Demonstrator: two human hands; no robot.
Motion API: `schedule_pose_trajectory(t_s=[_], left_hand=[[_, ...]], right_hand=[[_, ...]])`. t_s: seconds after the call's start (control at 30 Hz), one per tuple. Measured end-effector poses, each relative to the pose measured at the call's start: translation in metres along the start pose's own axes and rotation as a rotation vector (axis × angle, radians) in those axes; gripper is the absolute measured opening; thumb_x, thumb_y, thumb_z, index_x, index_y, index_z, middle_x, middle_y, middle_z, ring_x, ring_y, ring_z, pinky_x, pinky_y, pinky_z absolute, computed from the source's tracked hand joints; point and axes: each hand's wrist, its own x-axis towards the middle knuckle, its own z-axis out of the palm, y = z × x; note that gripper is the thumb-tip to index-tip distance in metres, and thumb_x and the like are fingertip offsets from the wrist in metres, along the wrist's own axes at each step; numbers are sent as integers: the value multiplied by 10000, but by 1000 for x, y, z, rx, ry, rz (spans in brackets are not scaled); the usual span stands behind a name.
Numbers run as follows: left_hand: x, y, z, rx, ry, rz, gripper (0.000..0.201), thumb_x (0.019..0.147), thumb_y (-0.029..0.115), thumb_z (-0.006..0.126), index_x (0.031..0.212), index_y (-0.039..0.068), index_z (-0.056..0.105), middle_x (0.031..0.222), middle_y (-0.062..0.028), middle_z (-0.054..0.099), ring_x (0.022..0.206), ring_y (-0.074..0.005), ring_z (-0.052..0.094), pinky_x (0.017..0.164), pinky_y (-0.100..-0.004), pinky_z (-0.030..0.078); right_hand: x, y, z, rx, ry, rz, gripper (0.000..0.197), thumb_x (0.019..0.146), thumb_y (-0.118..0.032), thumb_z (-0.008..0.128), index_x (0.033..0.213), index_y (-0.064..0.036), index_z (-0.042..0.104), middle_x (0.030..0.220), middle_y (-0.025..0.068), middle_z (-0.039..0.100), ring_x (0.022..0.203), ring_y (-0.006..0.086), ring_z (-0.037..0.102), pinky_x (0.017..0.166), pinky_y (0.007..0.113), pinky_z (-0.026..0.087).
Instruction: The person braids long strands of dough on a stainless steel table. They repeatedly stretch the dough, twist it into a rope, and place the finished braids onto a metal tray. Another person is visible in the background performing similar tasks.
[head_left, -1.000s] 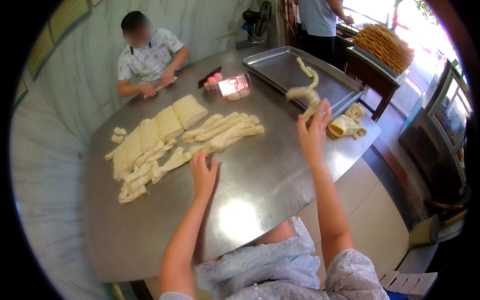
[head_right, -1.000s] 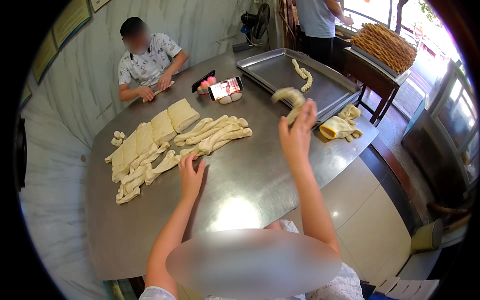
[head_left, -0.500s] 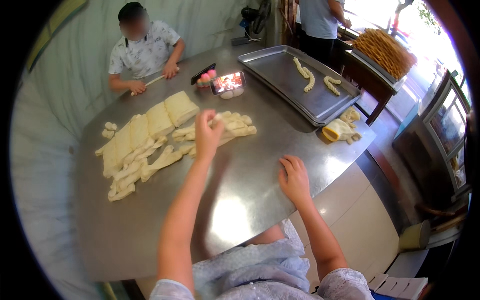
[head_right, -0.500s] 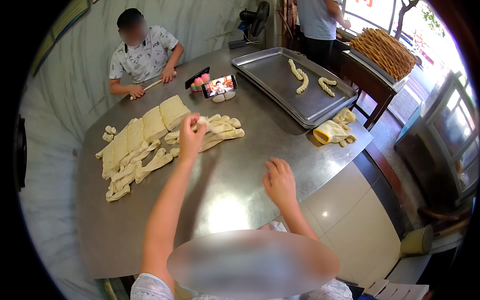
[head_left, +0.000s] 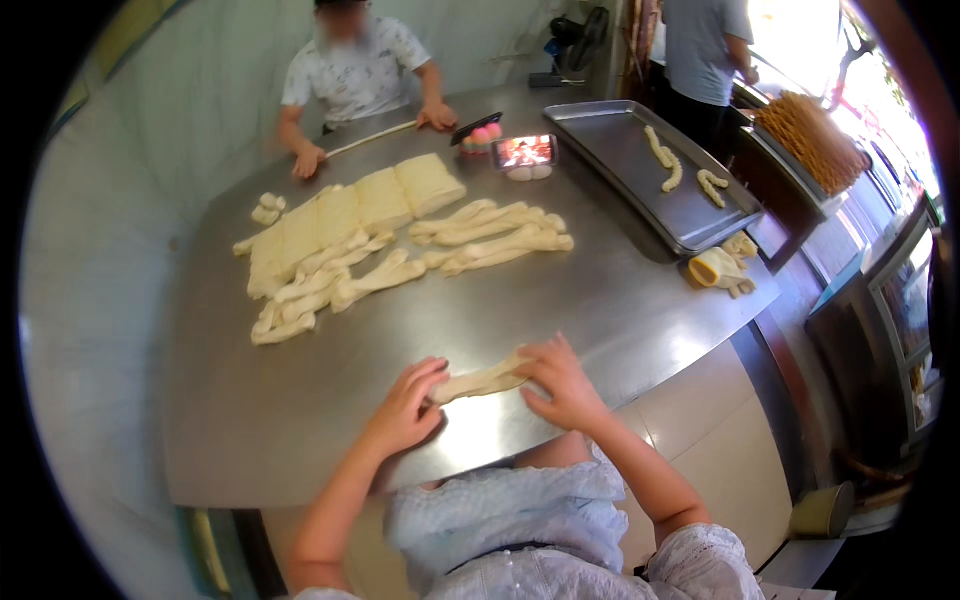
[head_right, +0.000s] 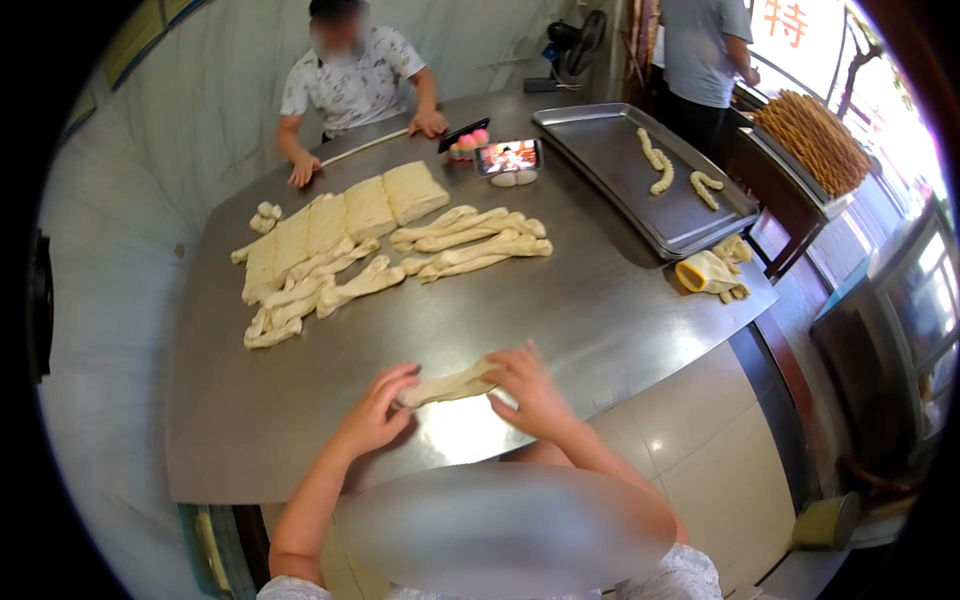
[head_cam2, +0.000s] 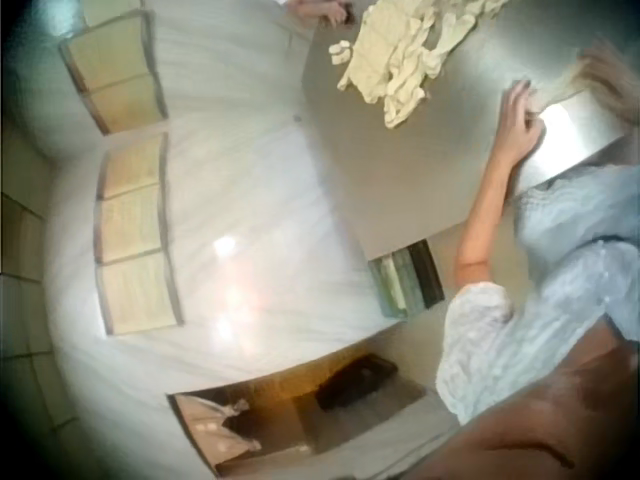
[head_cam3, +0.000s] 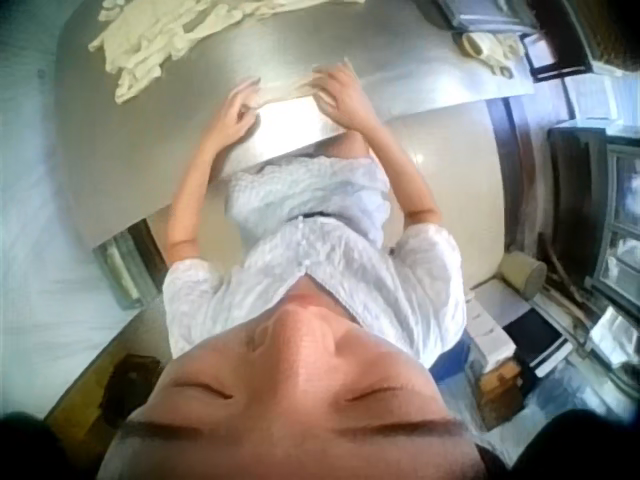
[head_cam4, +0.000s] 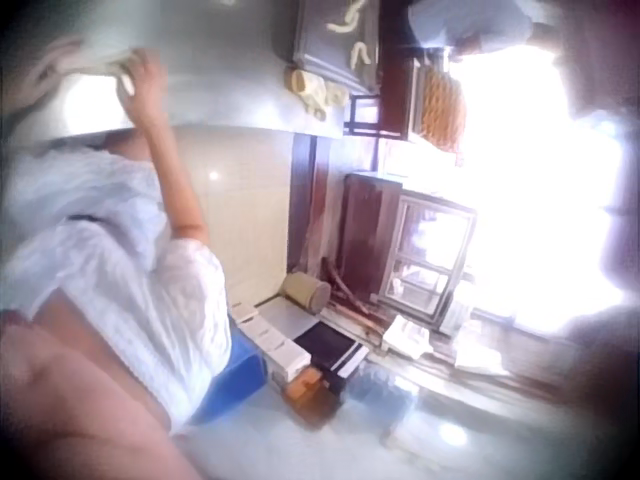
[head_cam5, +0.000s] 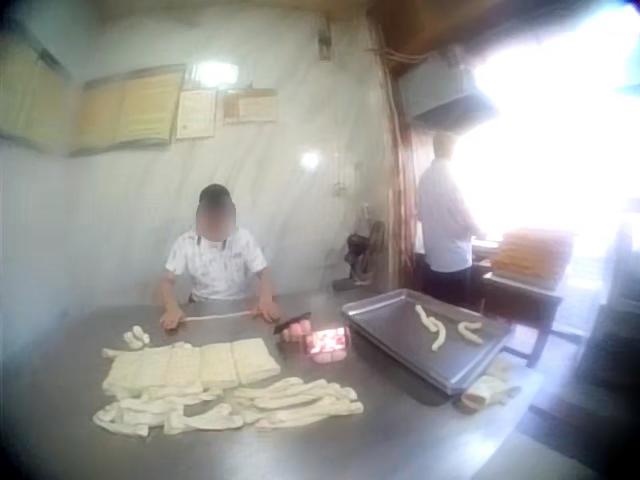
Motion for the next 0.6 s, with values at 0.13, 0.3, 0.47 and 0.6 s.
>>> schedule_pose_trajectory(t_s=[0.13,0.3,0.47,0.6], left_hand=[[5,16,17,121,71,-50,594,839,267,759,1371,84,569,1408,-129,530,1328,-331,480,1095,-441,416],[14,-7,46,154,83,-25,519,828,301,776,1283,90,645,1247,-85,577,1191,-289,532,975,-424,468],[10,0,41,154,186,16,376,817,264,787,1153,107,726,1060,-74,591,1030,-270,559,883,-394,475],[-15,-13,28,110,162,-18,375,801,237,801,1152,126,736,1033,-93,580,984,-287,567,880,-376,475]], right_hand=[[30,-28,0,147,85,102,406,794,-204,782,1167,-98,664,1224,112,616,1185,329,560,1119,518,361],[43,-26,23,74,-44,18,316,788,-217,795,1075,-110,713,1186,98,622,1108,315,575,980,433,432],[36,-21,24,96,5,2,235,805,-181,771,1023,-100,732,1024,87,642,1006,309,580,914,428,441],[18,-18,5,104,116,71,184,807,-151,760,973,-78,730,954,85,644,955,312,583,881,435,454]])
